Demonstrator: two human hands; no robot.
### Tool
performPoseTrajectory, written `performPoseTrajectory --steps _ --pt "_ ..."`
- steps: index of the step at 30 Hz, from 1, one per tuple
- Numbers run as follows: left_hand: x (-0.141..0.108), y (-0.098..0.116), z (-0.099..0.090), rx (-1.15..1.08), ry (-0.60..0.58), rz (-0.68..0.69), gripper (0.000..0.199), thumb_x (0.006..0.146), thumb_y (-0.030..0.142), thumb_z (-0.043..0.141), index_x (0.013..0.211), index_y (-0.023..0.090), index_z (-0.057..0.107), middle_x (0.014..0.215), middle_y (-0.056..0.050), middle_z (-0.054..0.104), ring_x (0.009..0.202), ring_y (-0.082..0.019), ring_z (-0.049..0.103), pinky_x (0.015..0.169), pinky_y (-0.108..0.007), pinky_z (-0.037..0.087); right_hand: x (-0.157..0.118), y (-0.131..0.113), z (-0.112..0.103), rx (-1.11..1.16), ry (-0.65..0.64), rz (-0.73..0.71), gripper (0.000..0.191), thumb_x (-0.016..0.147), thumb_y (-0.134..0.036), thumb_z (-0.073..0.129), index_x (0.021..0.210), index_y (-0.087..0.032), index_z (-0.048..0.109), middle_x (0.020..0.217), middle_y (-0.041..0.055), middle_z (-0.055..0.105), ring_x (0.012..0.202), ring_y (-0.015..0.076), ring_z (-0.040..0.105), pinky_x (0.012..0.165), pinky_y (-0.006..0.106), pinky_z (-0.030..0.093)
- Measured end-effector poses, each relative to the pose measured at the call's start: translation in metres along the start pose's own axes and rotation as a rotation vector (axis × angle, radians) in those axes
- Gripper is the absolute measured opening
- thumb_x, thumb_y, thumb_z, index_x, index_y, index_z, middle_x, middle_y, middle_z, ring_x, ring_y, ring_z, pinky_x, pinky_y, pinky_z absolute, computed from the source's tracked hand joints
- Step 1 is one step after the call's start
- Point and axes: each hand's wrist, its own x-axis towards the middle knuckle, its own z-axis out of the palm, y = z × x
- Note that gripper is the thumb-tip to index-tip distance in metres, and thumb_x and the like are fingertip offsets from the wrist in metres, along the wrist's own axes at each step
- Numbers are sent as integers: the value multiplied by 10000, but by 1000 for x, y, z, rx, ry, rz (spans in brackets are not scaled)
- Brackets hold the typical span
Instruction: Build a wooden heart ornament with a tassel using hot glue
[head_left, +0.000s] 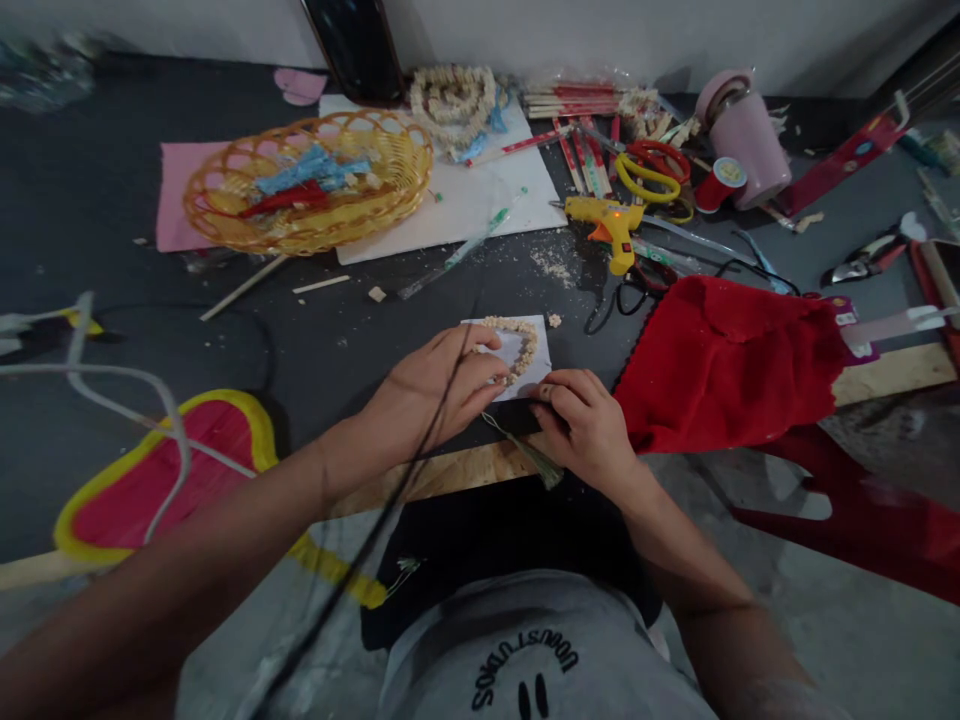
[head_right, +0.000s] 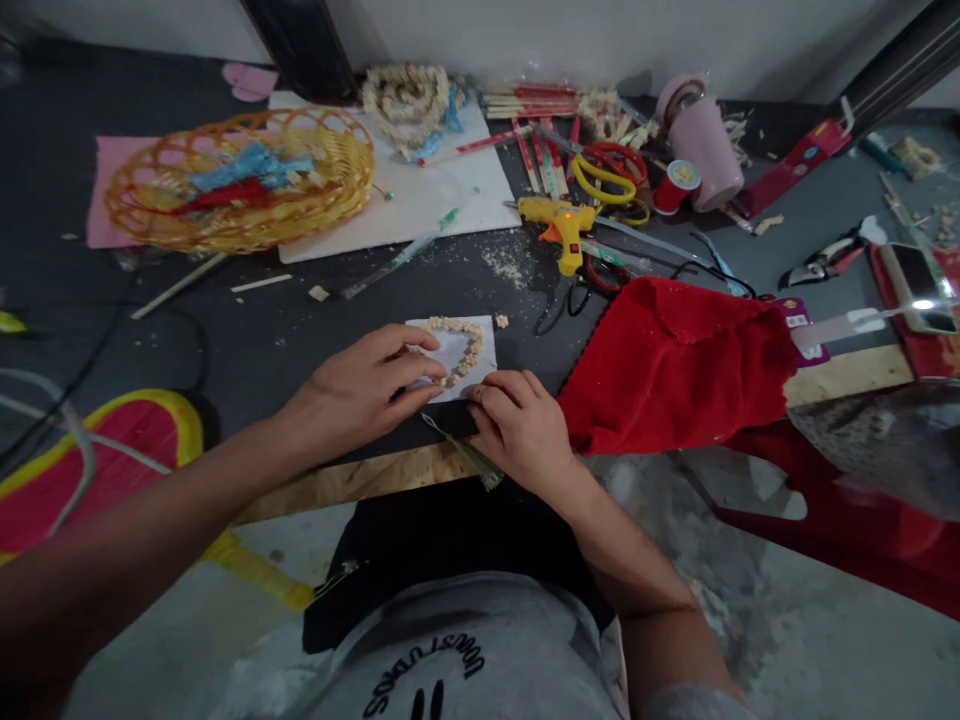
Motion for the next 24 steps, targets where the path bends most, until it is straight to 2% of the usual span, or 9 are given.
performPoseTrajectory --steps 5,11,15,19,24 --pt "-10 -3 -7 -97 -9 -63 274 984 314 435 1048 187 669 1099 -90 655 1069 -226 612 951 -357 498 0 -2 0 12 22 -11 156 959 -197 537 991 -184 689 983 86 683 906 193 610 803 339 542" --pt "-15 -5 -4 -172 -73 -126 259 987 361 453 1041 209 655 1060 -69 695 1037 -210 622 935 -342 490 8 -9 1 -61 -3 -28 166 972 -214 520 971 -202 685 976 82 686 913 200 609 813 358 538" --pt "-16 -5 0 -185 -40 -110 260 983 369 463 998 195 655 1027 -74 697 1023 -216 619 919 -346 487 18 -15 4 -143 -54 -75 161 960 -198 520 941 -181 679 973 94 686 905 221 585 821 373 516" --pt "-17 -7 2 -202 -46 -114 233 978 326 459 1002 200 653 1033 -69 692 1028 -208 614 916 -338 484 27 -19 10 -216 -139 -49 144 938 -177 536 921 -195 678 957 83 676 876 232 542 785 385 478" --pt "-18 -8 3 -232 -50 -100 245 984 334 460 1008 195 661 1027 -69 694 1012 -208 612 917 -337 471 30 -21 16 -291 -153 -29 148 950 -217 544 888 -200 677 895 68 661 840 226 516 734 372 437"
